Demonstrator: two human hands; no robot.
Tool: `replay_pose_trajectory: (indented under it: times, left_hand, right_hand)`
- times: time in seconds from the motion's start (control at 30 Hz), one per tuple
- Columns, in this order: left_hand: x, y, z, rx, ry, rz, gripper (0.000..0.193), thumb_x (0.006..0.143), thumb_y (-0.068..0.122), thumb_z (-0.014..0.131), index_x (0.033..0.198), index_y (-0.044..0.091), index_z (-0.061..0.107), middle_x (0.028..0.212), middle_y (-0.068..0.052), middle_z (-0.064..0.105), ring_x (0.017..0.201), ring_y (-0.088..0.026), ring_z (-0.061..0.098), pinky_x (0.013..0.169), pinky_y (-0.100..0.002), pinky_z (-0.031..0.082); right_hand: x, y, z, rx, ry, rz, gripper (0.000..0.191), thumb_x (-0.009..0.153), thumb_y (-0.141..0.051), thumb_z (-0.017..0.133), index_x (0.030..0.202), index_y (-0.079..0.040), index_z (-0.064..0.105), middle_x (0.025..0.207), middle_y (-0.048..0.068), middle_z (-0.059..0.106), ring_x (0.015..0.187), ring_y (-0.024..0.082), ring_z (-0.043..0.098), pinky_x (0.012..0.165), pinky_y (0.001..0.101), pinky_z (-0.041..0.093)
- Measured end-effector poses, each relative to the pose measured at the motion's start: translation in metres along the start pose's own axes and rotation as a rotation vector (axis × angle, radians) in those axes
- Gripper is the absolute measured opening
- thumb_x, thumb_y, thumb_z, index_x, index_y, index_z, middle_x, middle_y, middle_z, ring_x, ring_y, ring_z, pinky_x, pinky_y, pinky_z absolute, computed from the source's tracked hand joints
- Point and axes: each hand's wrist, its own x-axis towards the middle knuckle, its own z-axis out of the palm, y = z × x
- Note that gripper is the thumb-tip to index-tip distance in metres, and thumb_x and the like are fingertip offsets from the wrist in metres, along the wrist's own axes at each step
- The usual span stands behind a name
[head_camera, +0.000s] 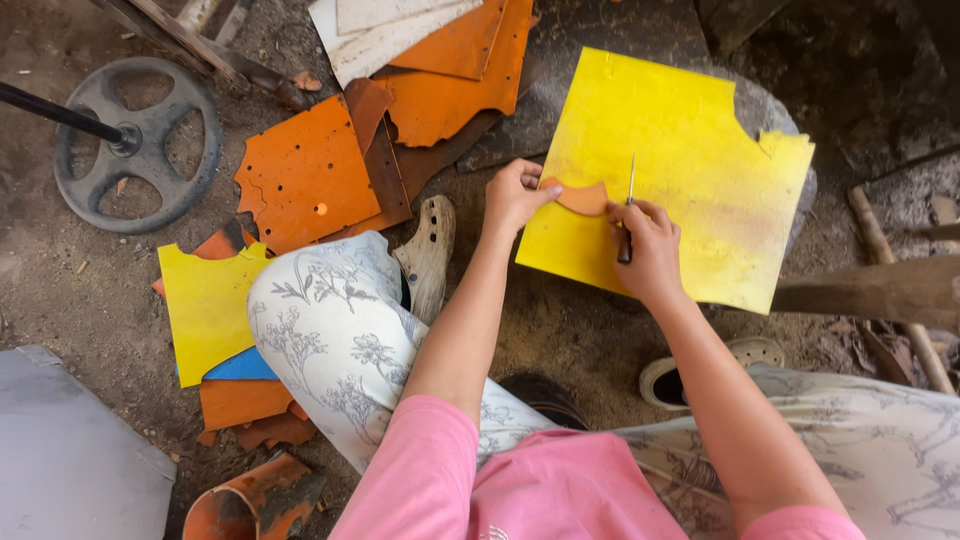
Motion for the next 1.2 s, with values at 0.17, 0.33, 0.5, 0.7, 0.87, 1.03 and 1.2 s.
replay_pose_trajectory:
  times: [0.17, 0.33, 0.5, 0.7, 0.87, 1.03, 1.2]
  left_hand:
    - [0.0, -0.004, 0.002, -0.013, 0.015, -0.021, 0.052, 0.071, 0.025, 0.093, 0.113, 0.003, 0.072, 0.095, -0.009, 0.077, 0.086, -0.018, 0.075, 0.075, -0.033, 0.062]
    - [-0.001, -0.007, 0.005, -0.071, 0.009, -0.048, 0.051, 0.073, 0.023, 0.09, 0.115, 0.002, 0.07, 0.095, -0.009, 0.076, 0.085, -0.017, 0.075, 0.074, -0.032, 0.062]
    - [-0.003, -0.007, 0.008, -0.14, 0.023, -0.057, 0.048, 0.074, 0.021, 0.089, 0.113, 0.002, 0.07, 0.095, -0.009, 0.076, 0.083, -0.017, 0.074, 0.073, -0.032, 0.062]
    - [-0.005, -0.004, 0.009, -0.115, 0.009, -0.08, 0.046, 0.076, 0.022, 0.088, 0.114, 0.003, 0.07, 0.097, -0.008, 0.076, 0.084, -0.016, 0.073, 0.073, -0.032, 0.062]
    - [-0.007, 0.001, 0.006, -0.09, 0.02, -0.07, 0.047, 0.076, 0.026, 0.088, 0.115, 0.004, 0.07, 0.099, -0.008, 0.076, 0.087, -0.016, 0.073, 0.075, -0.032, 0.062]
    - [-0.01, -0.008, -0.012, -0.07, 0.232, -0.001, 0.042, 0.094, 0.035, 0.078, 0.122, 0.005, 0.068, 0.103, -0.008, 0.075, 0.091, -0.016, 0.073, 0.08, -0.031, 0.06]
    - [-0.033, -0.004, -0.021, 0.159, 0.434, 0.354, 0.027, 0.1, 0.021, 0.066, 0.122, 0.005, 0.071, 0.116, -0.01, 0.072, 0.105, -0.021, 0.071, 0.092, -0.034, 0.06]
  right_hand:
    - [-0.001, 0.002, 0.002, 0.019, -0.006, 0.009, 0.021, 0.094, 0.001, 0.068, 0.11, -0.011, 0.062, 0.114, 0.003, 0.074, 0.123, 0.03, 0.062, 0.096, 0.0479, 0.041]
    - [-0.001, 0.003, 0.003, 0.014, -0.005, 0.003, 0.024, 0.091, 0.002, 0.068, 0.109, -0.011, 0.062, 0.114, 0.002, 0.074, 0.121, 0.029, 0.063, 0.096, 0.0471, 0.041]
    - [0.001, 0.0, 0.002, 0.018, 0.024, -0.008, 0.023, 0.092, 0.001, 0.069, 0.109, -0.012, 0.062, 0.117, 0.001, 0.075, 0.12, 0.028, 0.063, 0.097, 0.0459, 0.041]
    - [0.0, 0.002, 0.002, 0.015, 0.017, -0.005, 0.023, 0.091, 0.001, 0.068, 0.109, -0.012, 0.062, 0.117, 0.001, 0.074, 0.121, 0.028, 0.063, 0.097, 0.0464, 0.04]
    - [0.0, 0.007, 0.001, -0.018, 0.004, -0.027, 0.02, 0.094, 0.0, 0.069, 0.109, -0.011, 0.062, 0.116, 0.001, 0.075, 0.118, 0.028, 0.064, 0.094, 0.0455, 0.042]
    - [0.007, 0.025, -0.005, 0.168, 0.049, 0.09, 0.012, 0.104, -0.005, 0.069, 0.112, -0.005, 0.061, 0.122, 0.007, 0.075, 0.072, 0.014, 0.055, 0.065, 0.0274, 0.048]
    - [0.03, 0.05, -0.035, 0.427, 0.198, 0.221, 0.011, 0.122, -0.016, 0.049, 0.127, -0.007, 0.05, 0.128, 0.013, 0.069, 0.12, 0.015, 0.066, 0.101, 0.0286, 0.058]
